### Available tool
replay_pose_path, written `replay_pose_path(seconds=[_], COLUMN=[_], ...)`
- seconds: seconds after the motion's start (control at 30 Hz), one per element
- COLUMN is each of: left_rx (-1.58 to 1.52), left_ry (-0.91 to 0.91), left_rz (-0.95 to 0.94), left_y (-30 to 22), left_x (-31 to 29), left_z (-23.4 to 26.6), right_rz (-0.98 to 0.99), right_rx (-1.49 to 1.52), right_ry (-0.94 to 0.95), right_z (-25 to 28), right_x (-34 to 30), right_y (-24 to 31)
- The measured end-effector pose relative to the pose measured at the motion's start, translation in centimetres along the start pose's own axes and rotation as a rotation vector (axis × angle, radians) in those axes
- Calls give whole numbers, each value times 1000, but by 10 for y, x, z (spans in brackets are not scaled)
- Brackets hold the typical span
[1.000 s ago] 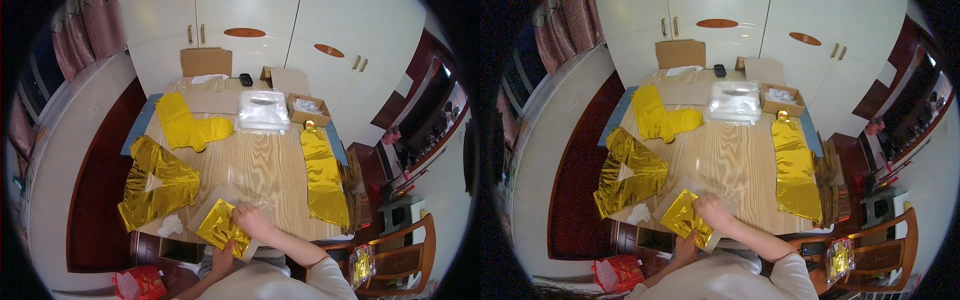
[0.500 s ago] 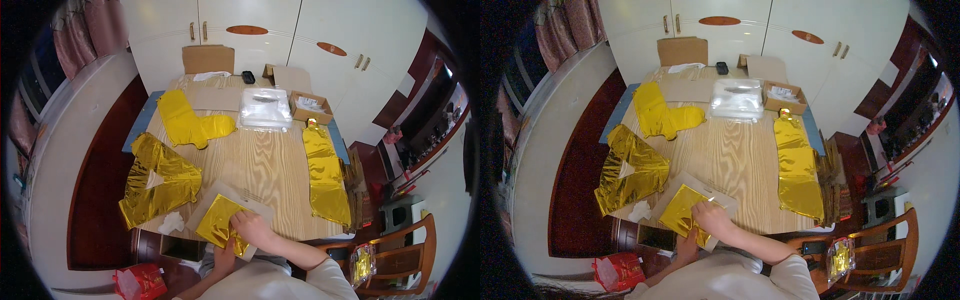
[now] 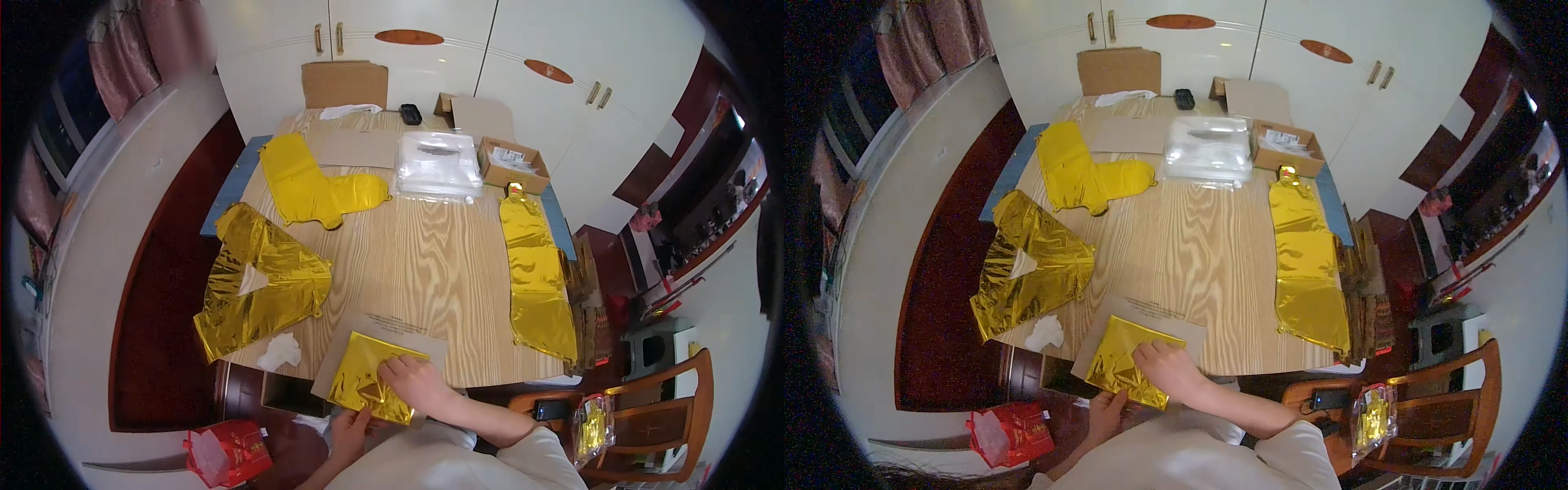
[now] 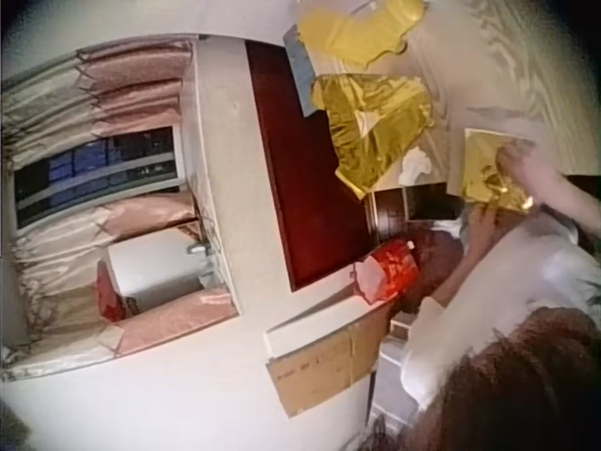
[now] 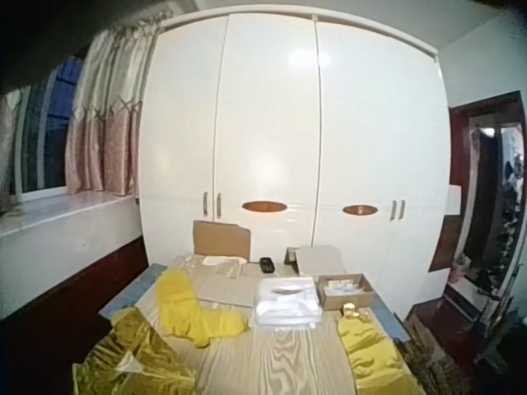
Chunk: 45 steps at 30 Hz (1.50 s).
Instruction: Folding and organizing gold foil items at a table for packaging.
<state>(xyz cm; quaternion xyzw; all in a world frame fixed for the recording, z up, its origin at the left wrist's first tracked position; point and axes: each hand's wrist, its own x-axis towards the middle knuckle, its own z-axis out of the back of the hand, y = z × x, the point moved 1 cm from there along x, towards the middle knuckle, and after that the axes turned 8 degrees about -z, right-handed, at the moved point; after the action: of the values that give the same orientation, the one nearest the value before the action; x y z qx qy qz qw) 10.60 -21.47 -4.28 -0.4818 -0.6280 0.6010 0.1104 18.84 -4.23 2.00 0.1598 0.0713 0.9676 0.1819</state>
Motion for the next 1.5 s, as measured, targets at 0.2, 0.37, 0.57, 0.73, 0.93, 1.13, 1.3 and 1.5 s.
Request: replay_pose_path(seconds=[0.2, 0.37, 0.57, 0.73, 0.93, 1.13, 1.3, 1.5], left_rx=[-60, -75, 38, -75, -175, 17, -346, -221], left_ry=[-43, -65, -38, -122, -75, 32, 58, 101], left_rz=[-40, -40, -45, -89, -98, -227, -106, -126], left_y=[-11, -26, 0, -4, 16, 0, 25, 18], left_x=[7, 17, 25, 17, 27, 24, 35, 34], left_z=[-15, -31, -19, -32, -26, -26, -21, -25], right_rz=[40, 32, 21, 26, 115, 12, -54, -97], right_rx=[3, 16, 11, 144, 190, 212, 237, 181], right_ry=[50, -4, 8, 71, 0, -14, -94, -151], right_z=[5, 15, 19, 22, 14, 3, 1, -1], right_x=[-6, -5, -6, -10, -19, -24, -24, -20], right_y=[5, 9, -1, -1, 1, -1, -1, -3])
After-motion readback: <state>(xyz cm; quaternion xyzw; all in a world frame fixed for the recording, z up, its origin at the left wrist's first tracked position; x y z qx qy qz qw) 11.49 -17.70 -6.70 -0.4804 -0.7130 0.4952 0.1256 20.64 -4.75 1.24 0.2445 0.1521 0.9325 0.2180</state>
